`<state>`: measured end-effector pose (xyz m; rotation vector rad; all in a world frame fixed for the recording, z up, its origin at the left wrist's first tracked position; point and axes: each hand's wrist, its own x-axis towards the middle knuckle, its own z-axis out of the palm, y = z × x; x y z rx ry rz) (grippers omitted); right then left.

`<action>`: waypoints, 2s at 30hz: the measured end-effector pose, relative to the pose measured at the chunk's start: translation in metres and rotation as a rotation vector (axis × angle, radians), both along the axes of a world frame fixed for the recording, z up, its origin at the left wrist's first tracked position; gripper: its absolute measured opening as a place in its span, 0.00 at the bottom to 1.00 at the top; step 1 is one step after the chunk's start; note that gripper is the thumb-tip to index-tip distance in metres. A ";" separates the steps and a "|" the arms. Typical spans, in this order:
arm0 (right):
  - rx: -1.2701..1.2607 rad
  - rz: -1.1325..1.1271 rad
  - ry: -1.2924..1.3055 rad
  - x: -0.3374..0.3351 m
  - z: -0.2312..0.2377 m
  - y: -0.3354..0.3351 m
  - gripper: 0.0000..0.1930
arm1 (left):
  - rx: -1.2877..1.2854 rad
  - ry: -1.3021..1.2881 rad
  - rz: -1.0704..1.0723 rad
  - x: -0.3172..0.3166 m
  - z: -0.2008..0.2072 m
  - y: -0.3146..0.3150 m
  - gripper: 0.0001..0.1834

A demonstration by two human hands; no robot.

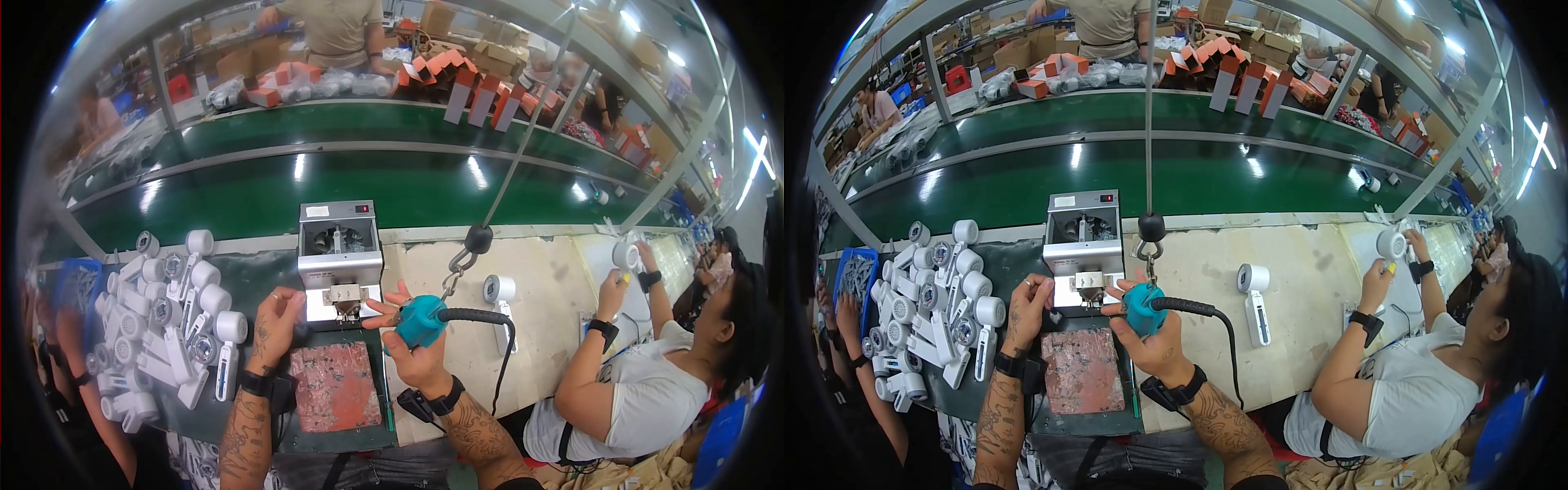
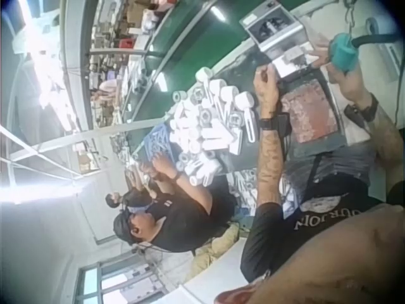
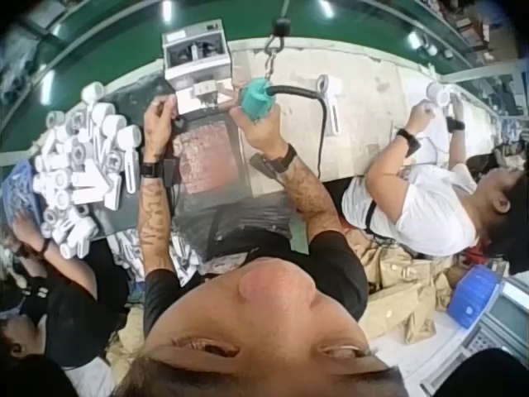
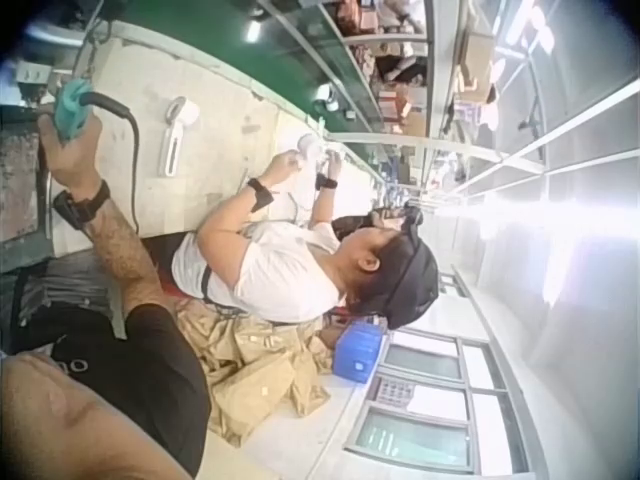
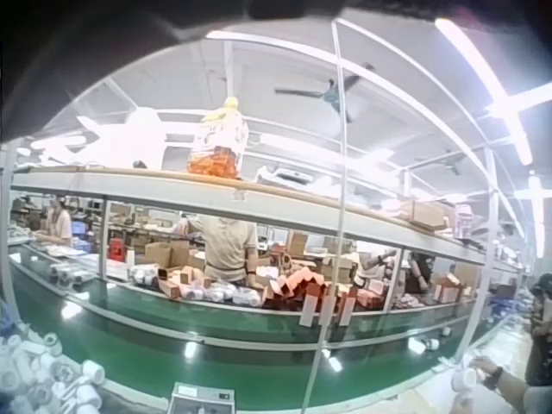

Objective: The person picks up a white fan, places it on a block, and uses a power screwdriver to drive a screw into it before setting it aside and repeating the process with several more fans.

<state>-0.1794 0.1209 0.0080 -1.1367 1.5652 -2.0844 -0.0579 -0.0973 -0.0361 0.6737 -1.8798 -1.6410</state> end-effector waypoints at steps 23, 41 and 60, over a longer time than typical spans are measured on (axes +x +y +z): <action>-0.040 0.002 0.135 -0.009 -0.010 -0.003 0.24 | -0.009 0.005 -0.011 0.000 0.002 -0.002 0.10; 0.051 -0.155 0.102 -0.003 0.013 -0.003 0.32 | 0.001 0.011 -0.012 0.002 0.002 0.000 0.10; 0.110 -0.117 0.445 -0.015 0.002 0.004 0.33 | -0.006 0.004 -0.010 0.003 0.004 0.001 0.10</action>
